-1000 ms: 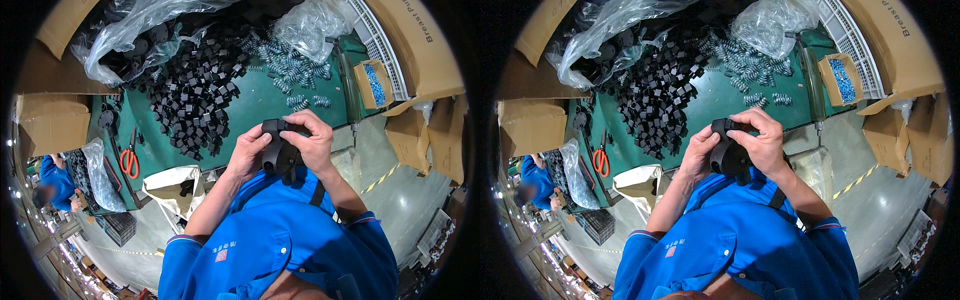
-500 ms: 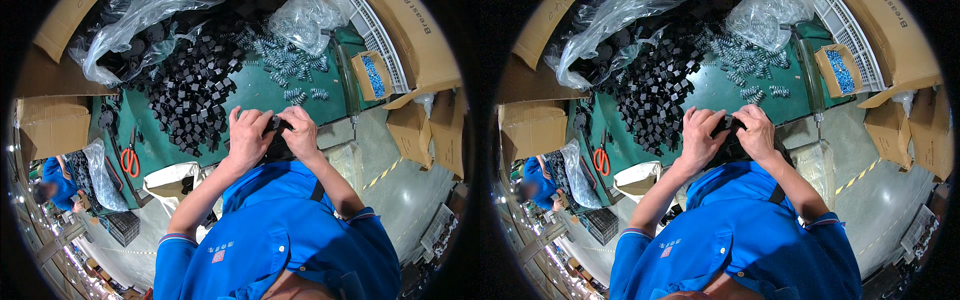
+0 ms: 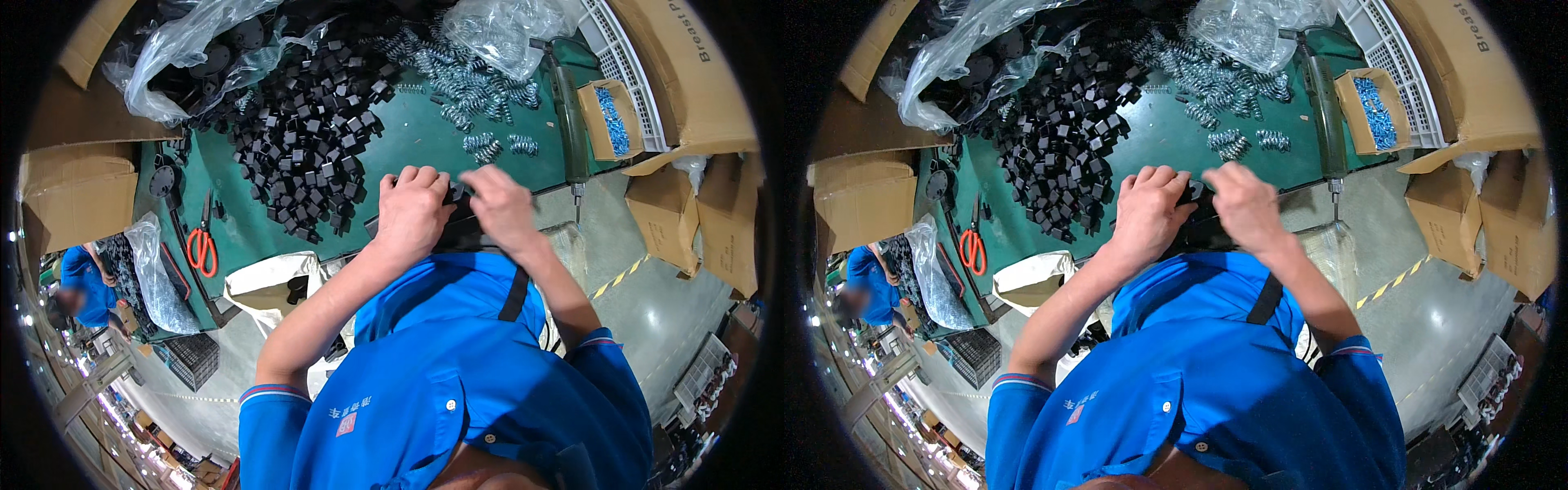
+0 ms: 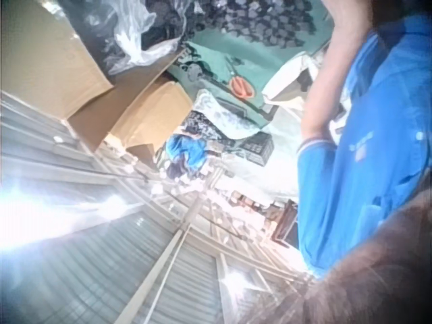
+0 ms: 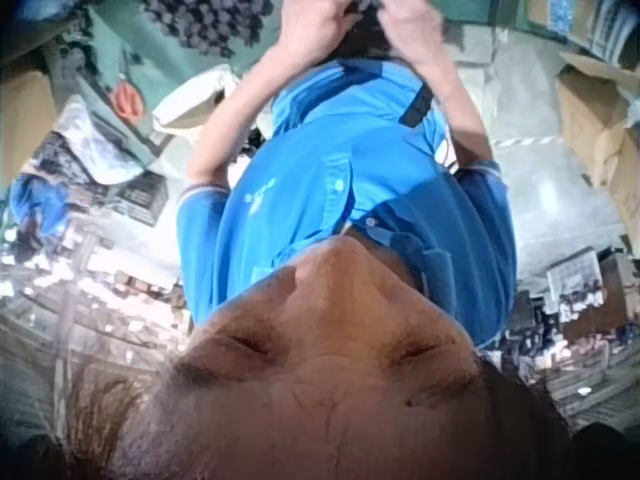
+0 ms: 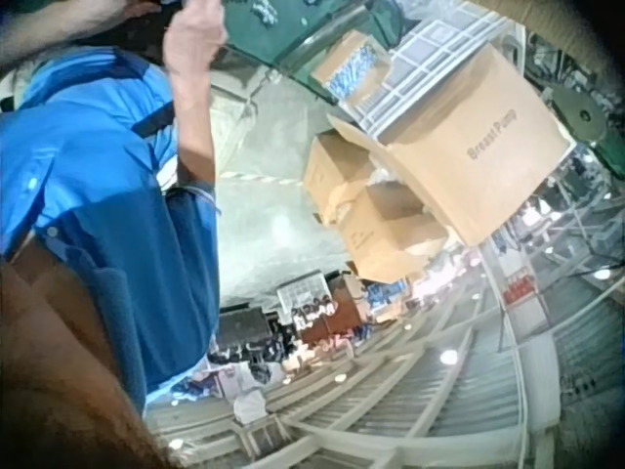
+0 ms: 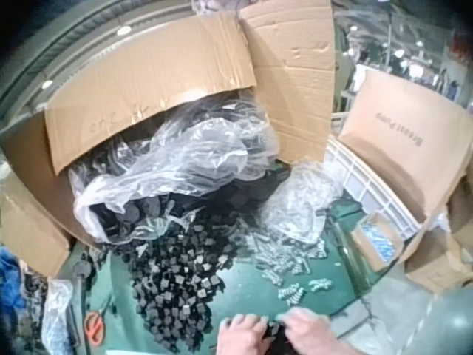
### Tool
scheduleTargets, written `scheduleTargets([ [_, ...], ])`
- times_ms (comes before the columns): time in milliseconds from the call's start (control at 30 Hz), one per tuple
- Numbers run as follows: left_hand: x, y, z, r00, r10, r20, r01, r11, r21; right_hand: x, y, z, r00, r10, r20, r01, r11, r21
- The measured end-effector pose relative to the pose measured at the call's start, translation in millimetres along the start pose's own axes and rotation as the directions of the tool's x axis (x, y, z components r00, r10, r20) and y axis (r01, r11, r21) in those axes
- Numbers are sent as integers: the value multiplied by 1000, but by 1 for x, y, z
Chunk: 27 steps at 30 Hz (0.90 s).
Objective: The person repeatedly picks small black plastic components and metal springs from a table, inserts them into a circular black housing, and uses a green electric screwdriver to fasten them. The person places the assembled units into a white tote bag and continues the cycle with additional parts.
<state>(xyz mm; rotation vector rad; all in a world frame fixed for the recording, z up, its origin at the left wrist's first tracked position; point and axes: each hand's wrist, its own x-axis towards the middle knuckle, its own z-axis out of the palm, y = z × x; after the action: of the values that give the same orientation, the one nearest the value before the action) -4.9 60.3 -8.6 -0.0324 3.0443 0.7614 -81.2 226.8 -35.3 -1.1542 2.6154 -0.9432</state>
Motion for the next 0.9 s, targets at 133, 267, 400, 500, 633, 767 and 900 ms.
scheduleTargets([
  [133,6,7,3,999,32,39,-39,983,180,19,47,-79,891,123,-438,-319,855,-408],
  [267,13,7,5,995,29,97,-49,977,209,43,82,-91,880,412,-237,-473,711,-521],
  [400,17,8,5,988,18,156,-58,965,256,57,97,-87,860,459,-225,-511,776,-371],
  [500,17,5,6,993,19,118,-43,978,203,53,99,-89,822,517,-238,-492,856,162],
  [633,13,-1,9,998,22,66,-31,989,146,52,30,-106,848,492,-197,-203,646,736],
  [767,10,-1,9,999,25,45,-30,993,111,62,-25,-94,862,341,-375,211,432,877],
  [900,9,-2,11,999,28,28,-31,995,98,69,-39,-74,857,208,-472,334,474,815],
])
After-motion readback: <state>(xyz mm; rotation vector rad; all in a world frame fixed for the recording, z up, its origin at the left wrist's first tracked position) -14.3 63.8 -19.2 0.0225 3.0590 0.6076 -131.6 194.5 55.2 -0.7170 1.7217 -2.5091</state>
